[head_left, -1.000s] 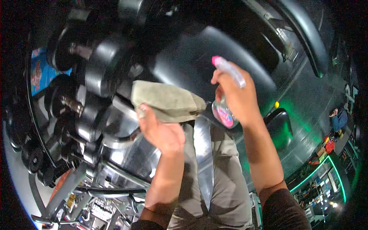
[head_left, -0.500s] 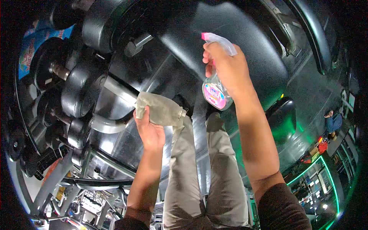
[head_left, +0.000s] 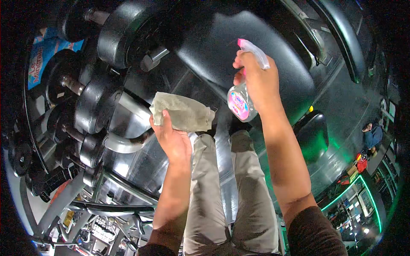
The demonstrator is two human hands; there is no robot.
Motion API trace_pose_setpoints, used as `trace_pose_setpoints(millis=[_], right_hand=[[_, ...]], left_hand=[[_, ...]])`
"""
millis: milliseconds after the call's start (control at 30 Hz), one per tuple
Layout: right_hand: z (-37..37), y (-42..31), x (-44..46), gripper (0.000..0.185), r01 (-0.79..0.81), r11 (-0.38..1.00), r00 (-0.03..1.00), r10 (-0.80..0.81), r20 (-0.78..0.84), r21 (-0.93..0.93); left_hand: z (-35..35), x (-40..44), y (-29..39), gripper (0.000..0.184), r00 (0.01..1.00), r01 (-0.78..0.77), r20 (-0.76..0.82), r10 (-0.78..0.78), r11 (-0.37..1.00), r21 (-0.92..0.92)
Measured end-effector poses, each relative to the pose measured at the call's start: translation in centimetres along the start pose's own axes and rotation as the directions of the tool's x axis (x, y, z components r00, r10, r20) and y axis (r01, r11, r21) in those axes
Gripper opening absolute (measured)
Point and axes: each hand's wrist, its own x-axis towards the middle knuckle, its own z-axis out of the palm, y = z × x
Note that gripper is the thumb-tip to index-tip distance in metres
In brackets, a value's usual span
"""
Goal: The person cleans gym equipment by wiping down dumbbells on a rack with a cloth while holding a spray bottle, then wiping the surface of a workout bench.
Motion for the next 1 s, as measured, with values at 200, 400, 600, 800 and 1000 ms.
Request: trace_pose_setpoints(millis=[200,400,600,800,1000], right_hand=[[-2.2,1.0,-0.2,0.03,-0.18,0.984,0.959,0.179,0.218,-0.015],[-5.0,2.7,-2.1,0.035,-0.094,0.995,0.984,0.098,0.146,-0.031],[-6.9,3.2,-4.6,0.031,-0.127,0.97,0.991,0.117,0.058,0.21],[-7.5,3.8,-5.4,0.036,-0.134,0.968,0.991,0.129,0.037,0.213],[-7.5,3.5,-4.8,0.038,-0.186,0.967,0.982,0.178,0.062,0.176]], left_hand=[[2.7,3.2,0.9,0.042,0.943,-0.314,0.091,0.319,0.771,0.554],[13.0,9.9,0.7,0.036,0.754,-0.618,0.441,0.488,0.299,0.727],[17.7,16.2,-4.6,0.033,0.691,-0.645,0.501,0.521,0.131,0.753],[12.8,11.0,-7.7,0.055,0.47,-0.883,0.868,0.163,0.063,0.466],[7.9,11.4,-5.2,0.063,0.155,-0.983,0.986,-0.055,-0.11,0.148]])
